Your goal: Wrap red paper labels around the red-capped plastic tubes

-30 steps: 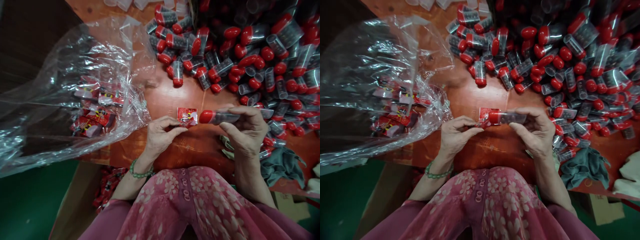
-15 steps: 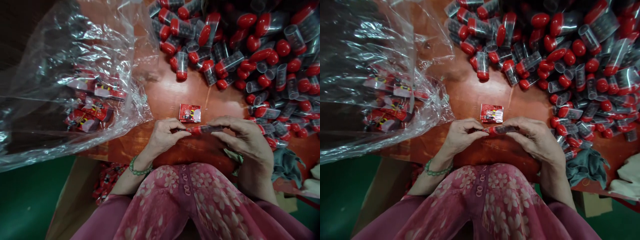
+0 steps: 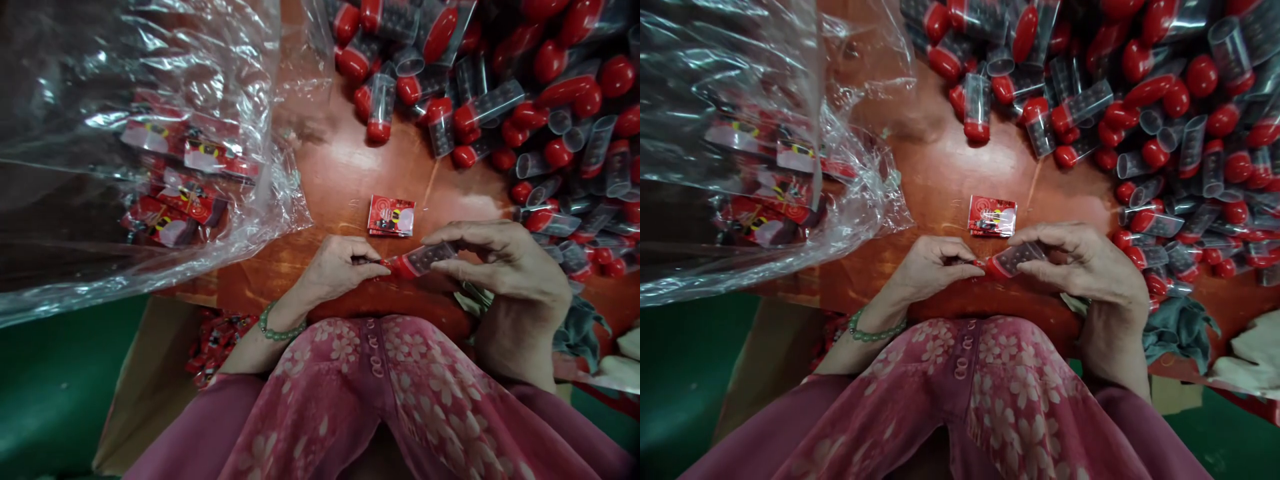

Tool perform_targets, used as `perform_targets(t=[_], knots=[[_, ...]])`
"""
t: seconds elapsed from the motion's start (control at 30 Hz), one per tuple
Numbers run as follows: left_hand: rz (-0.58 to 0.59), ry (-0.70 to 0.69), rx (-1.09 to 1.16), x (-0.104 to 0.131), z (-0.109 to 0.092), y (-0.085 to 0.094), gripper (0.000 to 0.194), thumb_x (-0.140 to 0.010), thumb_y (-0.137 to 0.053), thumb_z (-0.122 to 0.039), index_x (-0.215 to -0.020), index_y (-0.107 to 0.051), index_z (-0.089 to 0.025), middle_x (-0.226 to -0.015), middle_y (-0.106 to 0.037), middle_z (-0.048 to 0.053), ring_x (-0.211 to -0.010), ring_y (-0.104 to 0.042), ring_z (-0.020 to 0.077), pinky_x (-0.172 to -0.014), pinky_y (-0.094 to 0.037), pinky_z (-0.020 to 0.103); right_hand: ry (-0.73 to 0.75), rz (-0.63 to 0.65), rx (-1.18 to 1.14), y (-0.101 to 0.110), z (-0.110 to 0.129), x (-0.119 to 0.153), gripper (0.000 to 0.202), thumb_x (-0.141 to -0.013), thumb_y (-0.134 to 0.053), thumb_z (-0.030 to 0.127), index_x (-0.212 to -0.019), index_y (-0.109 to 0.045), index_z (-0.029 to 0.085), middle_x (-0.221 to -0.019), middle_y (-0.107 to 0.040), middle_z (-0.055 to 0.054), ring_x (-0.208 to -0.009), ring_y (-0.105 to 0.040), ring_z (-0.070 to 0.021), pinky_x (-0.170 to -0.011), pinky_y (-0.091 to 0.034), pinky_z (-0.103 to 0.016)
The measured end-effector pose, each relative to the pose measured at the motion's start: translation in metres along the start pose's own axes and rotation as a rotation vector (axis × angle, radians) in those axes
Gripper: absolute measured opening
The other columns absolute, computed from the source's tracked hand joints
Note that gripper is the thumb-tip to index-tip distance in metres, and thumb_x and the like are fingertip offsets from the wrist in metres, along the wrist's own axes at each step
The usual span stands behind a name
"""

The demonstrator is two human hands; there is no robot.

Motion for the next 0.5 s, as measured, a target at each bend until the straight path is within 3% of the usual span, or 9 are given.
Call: perform_targets(t=[0.13, 0.3, 0.5], knots=[[0.063, 0.037, -0.02, 0.002, 0.003, 0.003, 0.018, -0.078, -0.078, -0.032, -0.074, -0.077, -0.014, -0.068, -0.072, 0.002, -0.058, -0.057, 0.0093, -0.057, -0.043, 0.022, -0.002, -0.017, -0.012, -0.004, 0.0, -0.004, 0.019, -0.088, -0.069, 0.031, -0.104, -0.075, 0.022, -0.095, -0.078, -0.002, -0.084, -0.072, -0.017, -0.079, -0.056, -0.027], [0.189, 0.063, -0.047, 0.006, 0.0, 0.003, 0.028, -0.084, -0.071, -0.041, -0.08, -0.077, -0.013, -0.067, -0.071, 0.001, -0.057, -0.057, 0.0097, -0.055, -0.041, 0.021, -0.044, 0.056, -0.109, -0.015, -0.003, -0.005, 0.021, -0.089, -0.068, 0.036, -0.101, -0.076, 0.022, -0.088, -0.077, -0.002, -0.077, -0.07, -0.0163, -0.072, -0.054, -0.027], [0.142, 0.137, 0.006, 0.006, 0.005, -0.003, 0.028, -0.084, -0.07, -0.042, -0.089, -0.08, -0.016, -0.067, -0.072, 0.001, -0.056, -0.057, 0.0107, -0.054, -0.043, 0.022, -0.062, -0.02, -0.094, -0.021, -0.006, -0.011, 0.016, -0.086, -0.071, 0.033, -0.098, -0.077, 0.023, -0.091, -0.079, -0.002, -0.081, -0.072, -0.0174, -0.076, -0.055, -0.029]])
Point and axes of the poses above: each hand's wrist, its own x-axis away from the middle knuckle, its own y-axis out of the back of the hand, z = x × y, the point moved 4 cm from there along -x, towards the middle knuckle
